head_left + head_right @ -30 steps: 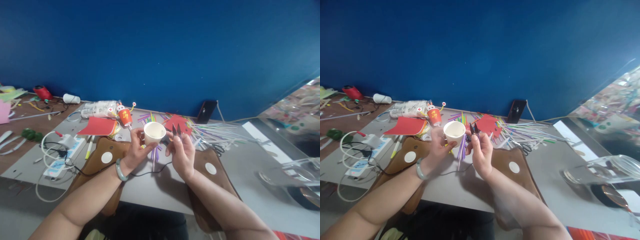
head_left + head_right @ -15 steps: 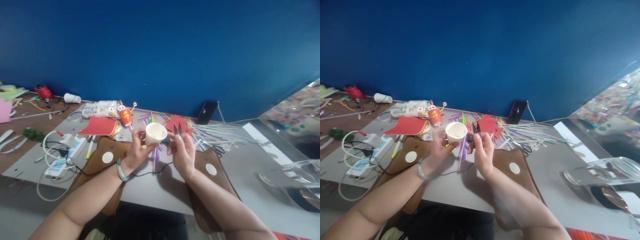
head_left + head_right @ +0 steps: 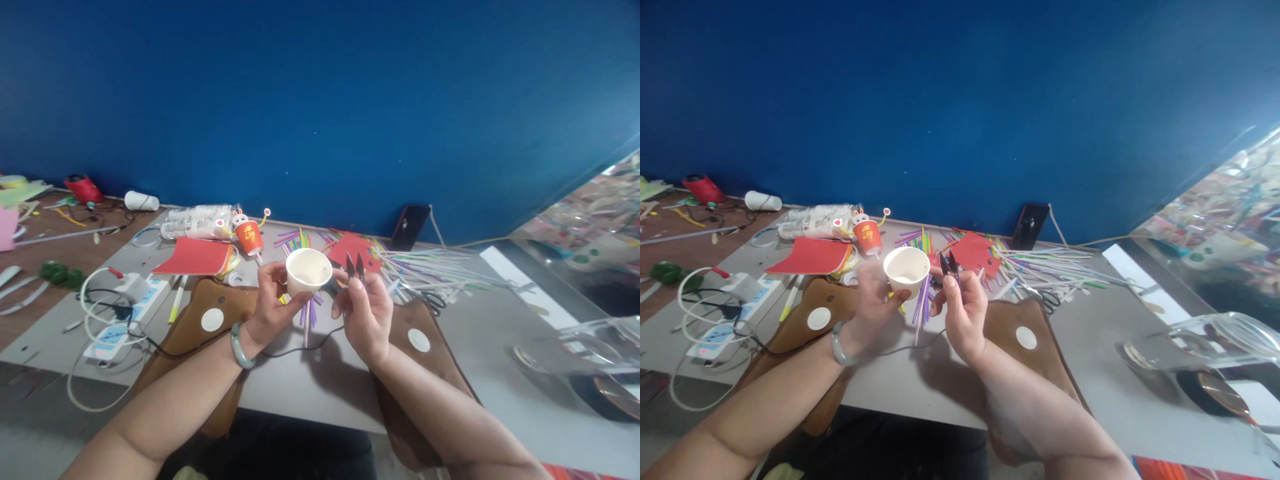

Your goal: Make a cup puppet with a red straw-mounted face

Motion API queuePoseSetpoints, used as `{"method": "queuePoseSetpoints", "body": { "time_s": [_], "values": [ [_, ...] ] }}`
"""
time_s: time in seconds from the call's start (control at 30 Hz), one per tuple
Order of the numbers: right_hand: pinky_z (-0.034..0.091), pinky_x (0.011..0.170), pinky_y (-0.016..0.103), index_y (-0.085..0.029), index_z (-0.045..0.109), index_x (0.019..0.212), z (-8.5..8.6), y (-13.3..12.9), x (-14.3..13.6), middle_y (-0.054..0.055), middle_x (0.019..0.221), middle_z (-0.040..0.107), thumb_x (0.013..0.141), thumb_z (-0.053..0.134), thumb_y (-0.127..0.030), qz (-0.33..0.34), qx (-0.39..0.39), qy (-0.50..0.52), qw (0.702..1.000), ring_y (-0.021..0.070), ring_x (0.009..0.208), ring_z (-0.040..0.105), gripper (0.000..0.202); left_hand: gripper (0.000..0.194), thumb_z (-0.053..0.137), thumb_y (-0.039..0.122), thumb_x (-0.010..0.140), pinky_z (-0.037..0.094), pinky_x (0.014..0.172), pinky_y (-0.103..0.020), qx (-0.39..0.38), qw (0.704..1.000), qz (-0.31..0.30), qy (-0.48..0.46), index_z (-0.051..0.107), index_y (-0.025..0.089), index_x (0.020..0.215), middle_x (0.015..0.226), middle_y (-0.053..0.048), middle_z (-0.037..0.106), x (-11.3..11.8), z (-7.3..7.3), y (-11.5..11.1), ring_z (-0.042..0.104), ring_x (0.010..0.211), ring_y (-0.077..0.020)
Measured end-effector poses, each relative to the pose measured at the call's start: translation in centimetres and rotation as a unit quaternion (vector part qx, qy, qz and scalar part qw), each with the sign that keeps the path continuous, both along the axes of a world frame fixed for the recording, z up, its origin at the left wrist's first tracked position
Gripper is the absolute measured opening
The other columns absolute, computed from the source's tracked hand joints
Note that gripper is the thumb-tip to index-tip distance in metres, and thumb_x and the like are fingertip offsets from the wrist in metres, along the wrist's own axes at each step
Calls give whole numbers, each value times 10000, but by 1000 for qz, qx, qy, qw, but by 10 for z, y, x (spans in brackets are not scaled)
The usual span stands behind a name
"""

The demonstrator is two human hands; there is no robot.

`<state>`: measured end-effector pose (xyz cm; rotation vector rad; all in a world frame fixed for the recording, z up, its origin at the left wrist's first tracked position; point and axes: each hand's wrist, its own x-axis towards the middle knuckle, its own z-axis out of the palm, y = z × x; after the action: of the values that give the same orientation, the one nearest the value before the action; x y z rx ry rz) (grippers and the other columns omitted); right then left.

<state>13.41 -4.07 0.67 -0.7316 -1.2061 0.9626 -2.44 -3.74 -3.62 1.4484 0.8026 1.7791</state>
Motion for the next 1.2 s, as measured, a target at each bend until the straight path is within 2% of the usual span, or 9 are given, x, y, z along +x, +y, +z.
{"method": "queuePoseSetpoints", "body": {
  "time_s": [0.2, 0.77, 1.0, 1.2],
  "values": [
    [374, 360, 191, -225, 460, 834, 2, 0, -2, 12, 981, 774, 963, 590, -366, -3, 2, -2, 1000, 52, 379, 559, 232, 605, 785, 354, 792, 562, 788, -317, -16, 1000, -7, -9, 359, 276, 1214, 1170, -66, 529, 0, 0, -1, 623, 1000, -189],
    [357, 349, 193, -224, 444, 813, 0, 5, 2, 20, 929, 781, 959, 588, -388, -33, 6, -23, 999, 57, 368, 525, 263, 598, 779, 375, 799, 561, 791, -313, 4, 1000, 0, 12, 360, 272, 1213, 1178, -63, 533, 1, 3, -3, 629, 977, -172],
    [372, 357, 191, -228, 452, 812, 2, 7, 4, -1, 877, 770, 944, 602, -412, -41, 0, -20, 999, 57, 369, 511, 271, 587, 757, 483, 798, 560, 792, -314, 15, 996, 55, 61, 406, 235, 1197, 1175, -99, 552, 1, 6, -4, 645, 1024, -204],
    [394, 366, 191, -221, 472, 809, -2, 16, 7, -23, 799, 741, 914, 643, -425, -39, -21, 2, 999, 50, 364, 499, 286, 570, 766, 359, 817, 540, 891, -321, 76, 992, 54, 91, 415, 250, 1254, 1206, -88, 560, -2, 6, -3, 628, 1092, -195]
  ]
}}
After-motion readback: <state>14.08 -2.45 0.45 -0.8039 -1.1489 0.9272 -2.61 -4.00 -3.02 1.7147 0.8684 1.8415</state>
